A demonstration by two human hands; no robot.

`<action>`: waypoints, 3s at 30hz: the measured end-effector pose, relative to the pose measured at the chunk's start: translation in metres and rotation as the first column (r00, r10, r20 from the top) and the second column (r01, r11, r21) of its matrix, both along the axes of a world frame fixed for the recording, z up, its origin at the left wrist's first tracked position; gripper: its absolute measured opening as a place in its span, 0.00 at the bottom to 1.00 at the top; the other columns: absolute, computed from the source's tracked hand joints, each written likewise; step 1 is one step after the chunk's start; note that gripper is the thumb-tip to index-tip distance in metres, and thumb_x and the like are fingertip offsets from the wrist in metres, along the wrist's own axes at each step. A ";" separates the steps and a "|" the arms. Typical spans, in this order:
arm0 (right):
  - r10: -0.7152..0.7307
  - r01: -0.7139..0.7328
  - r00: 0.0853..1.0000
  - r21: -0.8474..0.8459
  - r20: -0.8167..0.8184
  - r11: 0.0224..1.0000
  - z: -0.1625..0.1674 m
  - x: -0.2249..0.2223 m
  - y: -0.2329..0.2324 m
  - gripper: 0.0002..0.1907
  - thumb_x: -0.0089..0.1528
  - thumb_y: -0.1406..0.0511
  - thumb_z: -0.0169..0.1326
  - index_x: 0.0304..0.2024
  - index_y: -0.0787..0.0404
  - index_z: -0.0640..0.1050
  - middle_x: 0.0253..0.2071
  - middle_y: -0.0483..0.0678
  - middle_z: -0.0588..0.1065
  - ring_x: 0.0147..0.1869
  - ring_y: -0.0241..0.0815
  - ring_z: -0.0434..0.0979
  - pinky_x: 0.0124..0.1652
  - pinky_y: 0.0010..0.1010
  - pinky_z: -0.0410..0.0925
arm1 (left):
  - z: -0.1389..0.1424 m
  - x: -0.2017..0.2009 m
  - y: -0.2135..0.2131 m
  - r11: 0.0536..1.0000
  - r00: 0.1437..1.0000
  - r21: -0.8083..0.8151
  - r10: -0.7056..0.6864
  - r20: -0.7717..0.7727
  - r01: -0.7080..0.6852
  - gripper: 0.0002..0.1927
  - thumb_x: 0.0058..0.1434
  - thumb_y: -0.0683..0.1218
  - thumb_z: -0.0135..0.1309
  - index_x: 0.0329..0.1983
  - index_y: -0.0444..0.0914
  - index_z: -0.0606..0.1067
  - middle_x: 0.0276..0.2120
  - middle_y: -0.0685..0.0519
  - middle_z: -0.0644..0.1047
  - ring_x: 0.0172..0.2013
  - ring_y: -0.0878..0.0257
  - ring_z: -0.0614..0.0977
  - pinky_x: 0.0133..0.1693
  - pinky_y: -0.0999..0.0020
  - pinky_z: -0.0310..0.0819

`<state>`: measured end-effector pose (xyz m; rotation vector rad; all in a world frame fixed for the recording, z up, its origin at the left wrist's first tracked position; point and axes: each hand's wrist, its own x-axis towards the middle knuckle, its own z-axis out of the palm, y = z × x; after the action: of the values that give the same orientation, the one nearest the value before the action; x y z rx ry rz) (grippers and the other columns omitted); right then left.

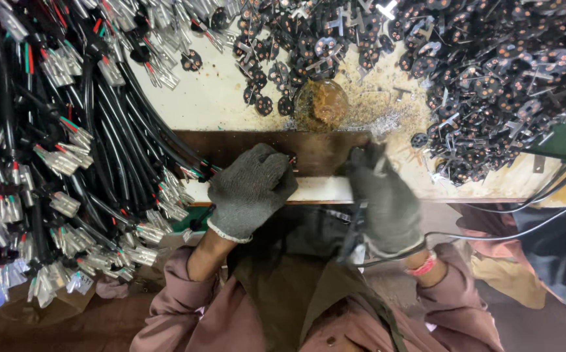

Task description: The person solders electrical wire ends at a workbench, holding a wire with connector in one hand and a soldering iron in the other, dipping the iron into a rosin block between joints and placing finished wires aside while picking up new wire leads.

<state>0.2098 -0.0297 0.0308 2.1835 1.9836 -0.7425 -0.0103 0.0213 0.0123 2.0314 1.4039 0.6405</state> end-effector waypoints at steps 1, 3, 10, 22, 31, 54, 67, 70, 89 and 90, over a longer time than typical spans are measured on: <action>0.118 -0.115 0.993 0.149 -0.013 0.982 -0.001 -0.005 -0.004 0.11 0.59 0.68 0.61 0.44 0.56 0.80 0.40 0.58 0.81 0.42 0.59 0.82 0.39 0.46 0.74 | 0.000 0.001 0.000 1.000 1.000 -0.002 -0.001 -0.003 0.001 0.07 0.55 0.41 0.61 0.34 0.43 0.75 0.32 0.51 0.74 0.32 0.52 0.79 0.30 0.57 0.73; 0.347 -0.324 0.937 0.449 0.033 0.833 -0.005 -0.011 -0.007 0.14 0.51 0.67 0.56 0.41 0.63 0.78 0.46 0.65 0.81 0.49 0.67 0.81 0.46 0.50 0.76 | -0.003 0.001 0.000 1.000 1.000 0.018 -0.003 0.000 0.003 0.08 0.57 0.41 0.61 0.31 0.43 0.72 0.31 0.51 0.73 0.32 0.51 0.79 0.32 0.56 0.73; -0.117 0.488 0.762 0.446 -0.637 0.750 -0.016 0.001 -0.014 0.06 0.64 0.66 0.59 0.42 0.62 0.79 0.38 0.55 0.78 0.42 0.50 0.79 0.41 0.39 0.71 | -0.011 0.000 -0.011 0.997 0.995 -0.070 -0.044 -0.084 0.038 0.08 0.55 0.46 0.61 0.30 0.43 0.72 0.30 0.50 0.73 0.31 0.51 0.79 0.28 0.55 0.70; -0.245 0.567 0.678 0.281 -0.693 0.775 -0.038 0.008 -0.030 0.08 0.66 0.68 0.60 0.45 0.67 0.78 0.44 0.55 0.78 0.48 0.45 0.79 0.48 0.33 0.71 | -0.005 0.022 -0.012 0.995 0.995 -0.072 -0.079 -0.060 0.075 0.06 0.58 0.46 0.59 0.35 0.43 0.74 0.33 0.51 0.73 0.35 0.53 0.80 0.32 0.57 0.73; -0.003 0.269 0.893 0.528 -0.450 0.806 -0.025 0.001 -0.005 0.16 0.57 0.76 0.65 0.42 0.63 0.73 0.45 0.58 0.81 0.44 0.49 0.84 0.52 0.40 0.73 | -0.008 0.021 -0.010 0.994 0.996 -0.061 -0.090 -0.027 0.088 0.06 0.58 0.45 0.59 0.32 0.44 0.72 0.31 0.51 0.72 0.34 0.52 0.79 0.31 0.56 0.72; -0.026 0.284 0.879 0.481 -0.476 0.830 -0.045 -0.001 -0.026 0.19 0.65 0.68 0.66 0.55 0.66 0.74 0.51 0.58 0.80 0.54 0.50 0.82 0.50 0.40 0.73 | -0.013 0.036 -0.024 0.967 0.972 -0.100 -0.235 0.001 0.234 0.15 0.54 0.49 0.62 0.42 0.41 0.75 0.39 0.48 0.75 0.41 0.50 0.80 0.34 0.55 0.74; -0.169 0.718 0.423 0.215 -0.890 0.662 -0.043 -0.016 -0.026 0.15 0.68 0.70 0.58 0.51 0.56 0.67 0.57 0.59 0.76 0.36 0.37 0.76 0.30 0.24 0.66 | 0.059 0.005 -0.041 0.983 0.979 0.053 -0.171 -0.109 0.177 0.14 0.57 0.45 0.55 0.47 0.41 0.77 0.39 0.50 0.77 0.37 0.54 0.76 0.38 0.60 0.70; -0.182 0.692 0.438 0.200 -0.881 0.694 -0.044 -0.016 -0.036 0.13 0.69 0.69 0.56 0.51 0.57 0.66 0.55 0.58 0.76 0.35 0.36 0.74 0.30 0.25 0.65 | 0.071 0.045 -0.019 0.948 0.944 0.179 -0.291 0.158 0.262 0.14 0.59 0.44 0.54 0.48 0.40 0.78 0.38 0.50 0.77 0.35 0.56 0.75 0.35 0.62 0.68; -0.036 0.687 0.483 0.353 -0.875 0.635 -0.051 -0.017 -0.016 0.13 0.73 0.70 0.55 0.53 0.60 0.63 0.52 0.55 0.74 0.36 0.35 0.74 0.41 0.27 0.68 | -0.007 -0.073 -0.010 0.925 0.789 0.144 0.376 -0.487 -0.352 0.27 0.68 0.46 0.50 0.66 0.30 0.63 0.35 0.41 0.78 0.27 0.50 0.77 0.29 0.58 0.69; 0.006 0.678 0.513 0.410 -0.858 0.610 -0.055 -0.017 -0.014 0.12 0.74 0.70 0.54 0.53 0.62 0.65 0.49 0.53 0.70 0.41 0.38 0.74 0.48 0.33 0.72 | 0.009 -0.070 -0.019 0.876 0.793 0.121 0.475 -0.381 -0.467 0.31 0.69 0.47 0.50 0.71 0.27 0.60 0.35 0.40 0.78 0.26 0.49 0.77 0.28 0.57 0.70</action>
<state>0.1931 -0.0439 -0.0241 3.2770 2.5197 -1.4389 -0.0806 0.0027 0.0209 1.8983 2.2009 0.4430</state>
